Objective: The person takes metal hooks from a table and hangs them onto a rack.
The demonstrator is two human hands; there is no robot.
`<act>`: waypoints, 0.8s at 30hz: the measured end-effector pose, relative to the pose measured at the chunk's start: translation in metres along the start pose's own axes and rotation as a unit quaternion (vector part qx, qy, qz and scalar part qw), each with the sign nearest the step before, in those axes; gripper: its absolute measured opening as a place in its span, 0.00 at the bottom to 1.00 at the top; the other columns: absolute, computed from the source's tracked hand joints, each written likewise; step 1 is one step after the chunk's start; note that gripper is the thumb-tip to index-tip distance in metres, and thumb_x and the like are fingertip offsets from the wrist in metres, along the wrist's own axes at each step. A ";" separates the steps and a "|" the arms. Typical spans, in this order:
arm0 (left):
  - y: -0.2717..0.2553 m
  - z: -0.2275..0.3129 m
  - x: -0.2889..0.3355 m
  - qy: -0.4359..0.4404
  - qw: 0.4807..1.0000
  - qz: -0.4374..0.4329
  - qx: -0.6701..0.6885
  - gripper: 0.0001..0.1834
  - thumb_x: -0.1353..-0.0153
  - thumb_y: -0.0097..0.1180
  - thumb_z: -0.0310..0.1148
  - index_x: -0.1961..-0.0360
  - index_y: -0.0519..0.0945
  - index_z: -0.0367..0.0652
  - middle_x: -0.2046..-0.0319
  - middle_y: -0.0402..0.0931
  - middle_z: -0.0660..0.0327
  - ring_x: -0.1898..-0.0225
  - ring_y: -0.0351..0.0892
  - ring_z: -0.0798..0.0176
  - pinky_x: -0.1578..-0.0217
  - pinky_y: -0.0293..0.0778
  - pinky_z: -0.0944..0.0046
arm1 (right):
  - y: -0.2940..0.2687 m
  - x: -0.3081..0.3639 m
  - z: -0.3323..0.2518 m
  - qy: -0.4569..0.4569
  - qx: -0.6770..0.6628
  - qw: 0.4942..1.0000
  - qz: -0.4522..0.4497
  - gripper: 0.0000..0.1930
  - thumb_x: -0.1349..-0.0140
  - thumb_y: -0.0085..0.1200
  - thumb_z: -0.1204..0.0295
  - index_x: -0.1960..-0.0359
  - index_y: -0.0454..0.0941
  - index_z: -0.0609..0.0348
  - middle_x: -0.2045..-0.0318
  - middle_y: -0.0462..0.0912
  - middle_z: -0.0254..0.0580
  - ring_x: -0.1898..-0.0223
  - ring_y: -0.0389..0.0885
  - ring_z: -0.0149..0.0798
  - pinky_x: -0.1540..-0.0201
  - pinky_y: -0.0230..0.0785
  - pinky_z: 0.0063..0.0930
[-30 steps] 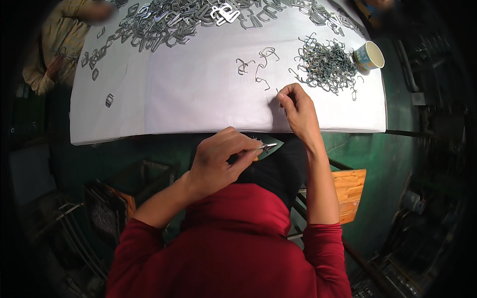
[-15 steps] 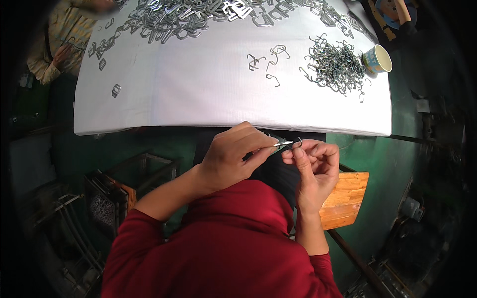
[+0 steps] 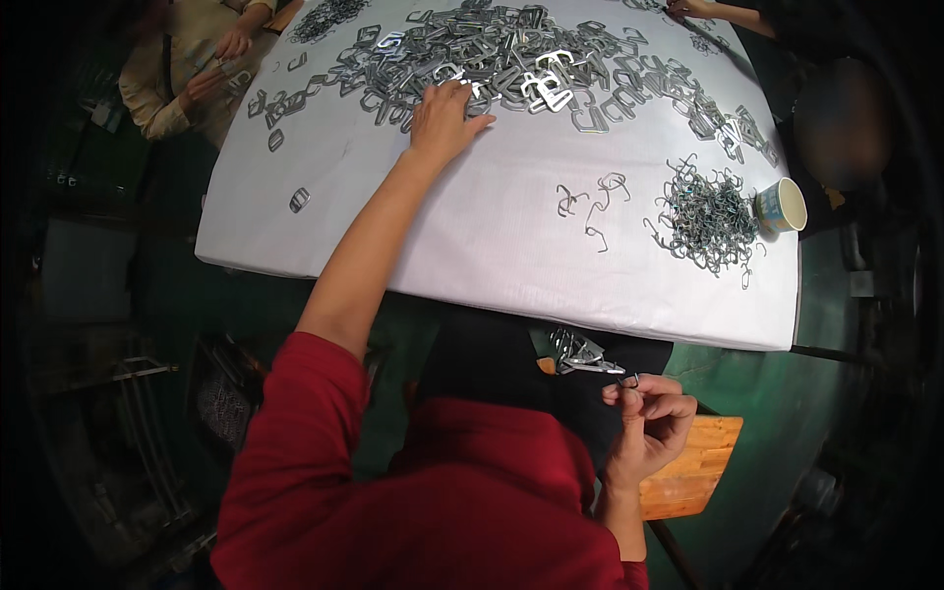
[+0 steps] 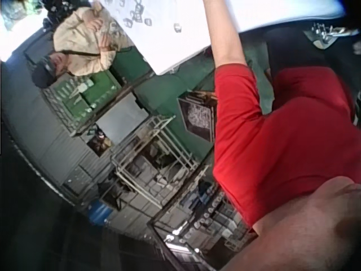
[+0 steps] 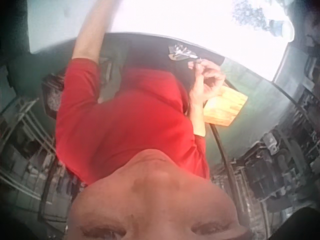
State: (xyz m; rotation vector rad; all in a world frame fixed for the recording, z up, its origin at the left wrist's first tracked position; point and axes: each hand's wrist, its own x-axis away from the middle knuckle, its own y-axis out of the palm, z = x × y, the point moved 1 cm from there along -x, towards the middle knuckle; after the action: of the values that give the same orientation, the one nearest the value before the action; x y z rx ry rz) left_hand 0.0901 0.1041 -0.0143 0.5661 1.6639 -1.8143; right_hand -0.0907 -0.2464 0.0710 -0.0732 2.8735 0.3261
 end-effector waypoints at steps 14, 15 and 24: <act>-0.092 0.080 0.015 -0.186 0.837 -0.289 0.425 0.14 0.35 0.48 0.37 0.58 0.80 0.39 0.72 0.78 0.61 0.73 0.73 0.73 0.75 0.67 0.73 | -0.012 -0.003 0.027 -0.009 0.018 0.999 -0.043 0.11 0.44 0.50 0.89 0.72 0.62 0.63 0.65 0.76 0.53 0.68 0.81 0.35 0.65 0.79 0.26; -0.104 0.091 0.024 -0.184 0.835 -0.296 0.425 0.14 0.35 0.48 0.37 0.58 0.80 0.39 0.72 0.78 0.61 0.73 0.73 0.73 0.75 0.67 0.73 | -0.011 -0.005 0.029 -0.016 0.024 0.998 -0.052 0.11 0.44 0.49 0.90 0.72 0.62 0.63 0.65 0.76 0.52 0.67 0.81 0.35 0.65 0.79 0.26; -0.169 0.174 0.049 0.006 0.833 -0.346 0.432 0.15 0.43 0.53 0.22 0.53 0.75 0.38 0.72 0.80 0.56 0.75 0.78 0.67 0.73 0.73 0.69 | -0.006 -0.015 0.034 0.004 0.028 0.999 -0.038 0.09 0.44 0.47 0.91 0.73 0.62 0.66 0.67 0.77 0.50 0.68 0.81 0.33 0.65 0.78 0.23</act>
State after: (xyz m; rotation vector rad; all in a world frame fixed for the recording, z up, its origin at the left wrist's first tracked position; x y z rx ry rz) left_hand -0.0454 -0.0703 0.0967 0.3178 1.0036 -3.1308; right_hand -0.0673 -0.2440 0.0411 -0.1737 2.8769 0.2315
